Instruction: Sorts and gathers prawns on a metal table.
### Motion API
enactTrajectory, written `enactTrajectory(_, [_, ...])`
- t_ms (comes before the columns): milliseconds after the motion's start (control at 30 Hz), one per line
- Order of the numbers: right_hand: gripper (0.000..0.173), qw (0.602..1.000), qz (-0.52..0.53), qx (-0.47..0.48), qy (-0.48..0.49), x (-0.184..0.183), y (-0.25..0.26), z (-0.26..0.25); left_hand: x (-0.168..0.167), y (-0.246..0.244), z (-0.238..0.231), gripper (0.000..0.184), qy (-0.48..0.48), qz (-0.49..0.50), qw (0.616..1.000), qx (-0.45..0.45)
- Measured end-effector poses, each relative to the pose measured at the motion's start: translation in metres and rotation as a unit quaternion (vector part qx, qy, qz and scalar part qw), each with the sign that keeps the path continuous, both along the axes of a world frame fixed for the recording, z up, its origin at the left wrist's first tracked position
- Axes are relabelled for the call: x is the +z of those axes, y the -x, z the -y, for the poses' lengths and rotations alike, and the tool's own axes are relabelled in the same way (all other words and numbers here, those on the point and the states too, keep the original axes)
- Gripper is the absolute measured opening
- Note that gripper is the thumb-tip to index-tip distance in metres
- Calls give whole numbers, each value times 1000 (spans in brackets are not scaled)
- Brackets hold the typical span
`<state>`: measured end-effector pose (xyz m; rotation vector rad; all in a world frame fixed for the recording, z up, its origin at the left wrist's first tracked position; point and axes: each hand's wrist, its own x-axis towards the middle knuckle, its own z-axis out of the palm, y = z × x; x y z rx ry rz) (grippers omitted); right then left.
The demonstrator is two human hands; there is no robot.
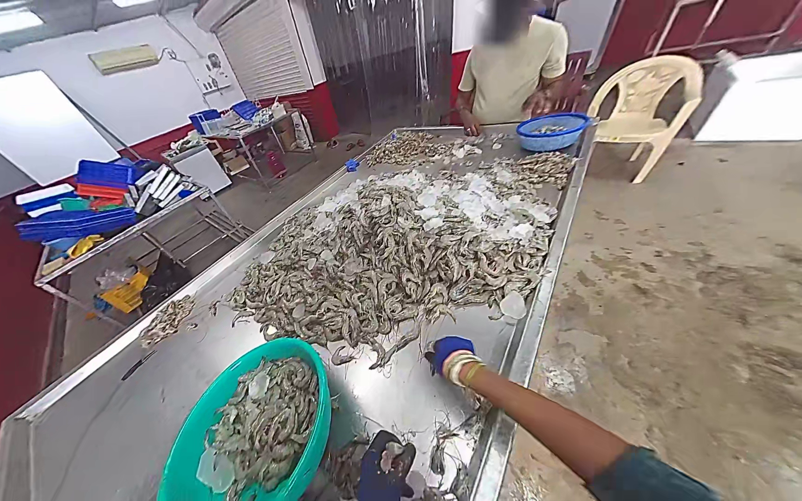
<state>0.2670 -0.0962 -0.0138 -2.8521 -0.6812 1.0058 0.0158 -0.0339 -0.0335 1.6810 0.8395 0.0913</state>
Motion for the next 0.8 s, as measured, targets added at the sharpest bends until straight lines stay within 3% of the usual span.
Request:
enactTrajectory(100, [29,993,24,-83,-85,-48,19,-48,-9,-3,3,29,-18,43,998,42])
enactTrajectory(167, [28,994,2,-40,-101,-58,49,-56,-26,-1,1,34,-42,79,993,80])
enactTrajectory(300, [36,976,-82,192,-69,-19,108,-16,-21,0,-5,46,-181,-14,983,26])
enactTrajectory(367, [38,967,-98,221,-82,0,125,0,-31,-3,-6,54,-217,0,976,-13])
enactTrajectory(433, [36,969,-77,216,-93,8,129,9,-41,-9,0,48,-226,40,973,-1])
enactTrajectory(533, [32,975,-46,177,-126,2,126,17,-30,-20,10,38,-200,-18,979,31])
enactTrajectory(667, [23,958,23,242,-150,0,116,28,-1,-34,16,37,-168,-150,973,-59])
enactTrajectory(733, [18,945,67,283,-151,-1,110,31,9,-38,15,37,-104,-155,979,-82])
enactTrajectory(800, [16,954,79,258,-134,2,99,32,21,-34,16,33,-20,-120,991,-55])
